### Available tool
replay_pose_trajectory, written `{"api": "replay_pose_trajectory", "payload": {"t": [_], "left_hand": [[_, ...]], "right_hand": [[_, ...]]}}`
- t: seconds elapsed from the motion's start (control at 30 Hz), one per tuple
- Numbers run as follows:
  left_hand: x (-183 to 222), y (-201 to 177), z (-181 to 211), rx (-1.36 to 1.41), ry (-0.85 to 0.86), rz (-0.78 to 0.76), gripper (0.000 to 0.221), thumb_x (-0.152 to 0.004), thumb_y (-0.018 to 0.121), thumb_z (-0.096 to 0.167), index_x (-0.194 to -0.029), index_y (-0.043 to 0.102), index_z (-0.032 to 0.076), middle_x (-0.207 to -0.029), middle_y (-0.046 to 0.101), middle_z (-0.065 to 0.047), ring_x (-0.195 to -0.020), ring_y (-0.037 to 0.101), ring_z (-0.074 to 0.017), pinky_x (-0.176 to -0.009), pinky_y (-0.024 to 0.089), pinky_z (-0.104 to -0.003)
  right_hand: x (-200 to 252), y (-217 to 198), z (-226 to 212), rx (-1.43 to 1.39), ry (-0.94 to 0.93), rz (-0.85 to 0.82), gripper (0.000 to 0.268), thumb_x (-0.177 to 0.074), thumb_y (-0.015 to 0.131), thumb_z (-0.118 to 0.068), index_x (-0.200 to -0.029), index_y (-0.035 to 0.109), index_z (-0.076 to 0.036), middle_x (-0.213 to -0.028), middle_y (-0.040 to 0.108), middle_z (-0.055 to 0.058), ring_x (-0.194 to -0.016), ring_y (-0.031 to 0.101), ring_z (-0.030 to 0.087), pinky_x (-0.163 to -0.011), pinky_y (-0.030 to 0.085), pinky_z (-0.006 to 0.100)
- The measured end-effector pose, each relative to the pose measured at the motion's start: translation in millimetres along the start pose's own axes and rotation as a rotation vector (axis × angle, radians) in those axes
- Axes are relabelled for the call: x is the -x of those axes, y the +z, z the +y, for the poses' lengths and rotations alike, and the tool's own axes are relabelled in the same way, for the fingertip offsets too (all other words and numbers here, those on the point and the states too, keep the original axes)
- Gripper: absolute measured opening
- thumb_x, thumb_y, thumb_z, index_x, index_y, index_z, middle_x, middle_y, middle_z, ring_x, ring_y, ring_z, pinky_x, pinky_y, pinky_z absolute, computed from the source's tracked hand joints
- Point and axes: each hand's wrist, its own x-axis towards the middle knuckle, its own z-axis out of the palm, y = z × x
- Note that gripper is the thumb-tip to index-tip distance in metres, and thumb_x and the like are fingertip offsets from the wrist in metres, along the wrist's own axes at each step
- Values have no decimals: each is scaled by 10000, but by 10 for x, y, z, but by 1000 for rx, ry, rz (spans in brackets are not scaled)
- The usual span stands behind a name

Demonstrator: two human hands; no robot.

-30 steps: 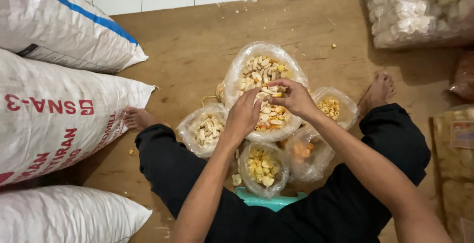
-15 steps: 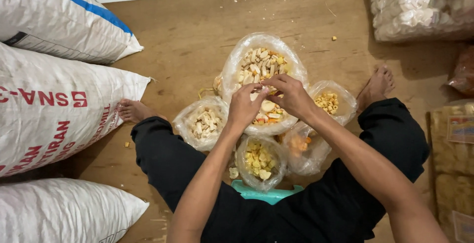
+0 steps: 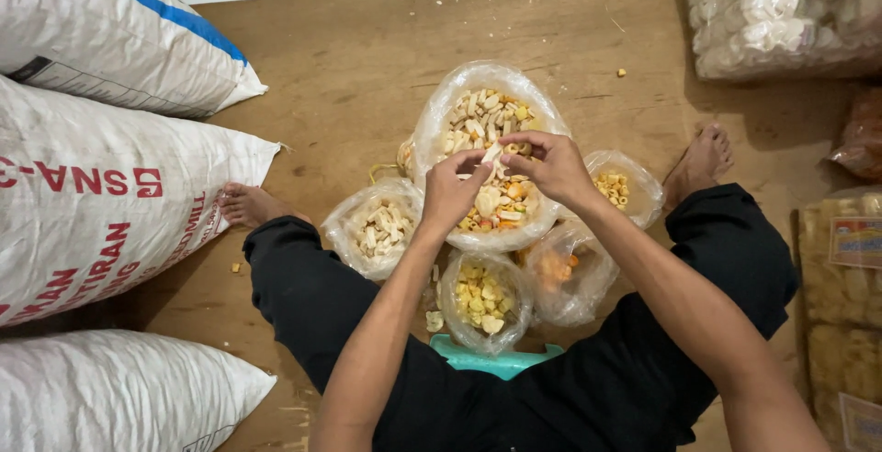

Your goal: The person sits on the floor and sorts a mixture of dried fruit pieces by hand. They pick up individual pieces from a central bag and place them into separate plastic bags based on type.

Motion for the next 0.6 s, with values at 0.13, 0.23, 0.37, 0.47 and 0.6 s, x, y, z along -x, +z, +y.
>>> {"api": "replay_pose_trajectory", "payload": {"t": [0.13, 0.23, 0.37, 0.47, 0.6], "left_hand": [[83, -114, 148, 43, -27, 23, 359, -851, 772, 230, -1192, 755, 116, -1064, 779, -137, -982, 754, -257, -823, 602, -352], [113, -312, 204, 51, 12, 44, 348, -859, 743, 171, -1197, 739, 90, -1081, 765, -148, -981, 735, -252, -837, 594, -360], [286, -698, 407, -132, 25, -9, 346, -886, 697, 176, -1225, 739, 123, -1121, 760, -150, -979, 731, -287, -853, 586, -384], [445, -961, 523, -380, -18, -43, 341, -881, 678, 173, -1213, 749, 141, -1119, 756, -154, -988, 733, -348, -849, 586, -441], [440, -1160, 181, -922, -220, -129, 365, -902, 639, 289, -1228, 740, 157, -1093, 760, -156, -1048, 731, -387, -885, 576, -528]], "right_hand": [[34, -56, 37, -65, 43, 6, 353, -859, 771, 76, -1203, 708, 32, -1016, 576, 98, -883, 635, 161, -762, 686, 411], [-19, -124, 54, -53, 32, 2, 381, -891, 754, 47, -1262, 676, 8, -1025, 532, 65, -883, 616, 131, -789, 679, 376], [-47, -265, 16, -173, 104, 73, 397, -867, 803, 6, -1225, 637, 47, -1034, 614, 123, -853, 713, 206, -751, 697, 390], [-40, -404, -128, -139, 118, 75, 367, -885, 790, -9, -1215, 640, 45, -1031, 634, 103, -859, 733, 204, -745, 695, 353], [152, -606, -570, 99, 148, -6, 361, -864, 756, 55, -1208, 648, 83, -997, 594, 94, -830, 688, 197, -725, 670, 358]]}}
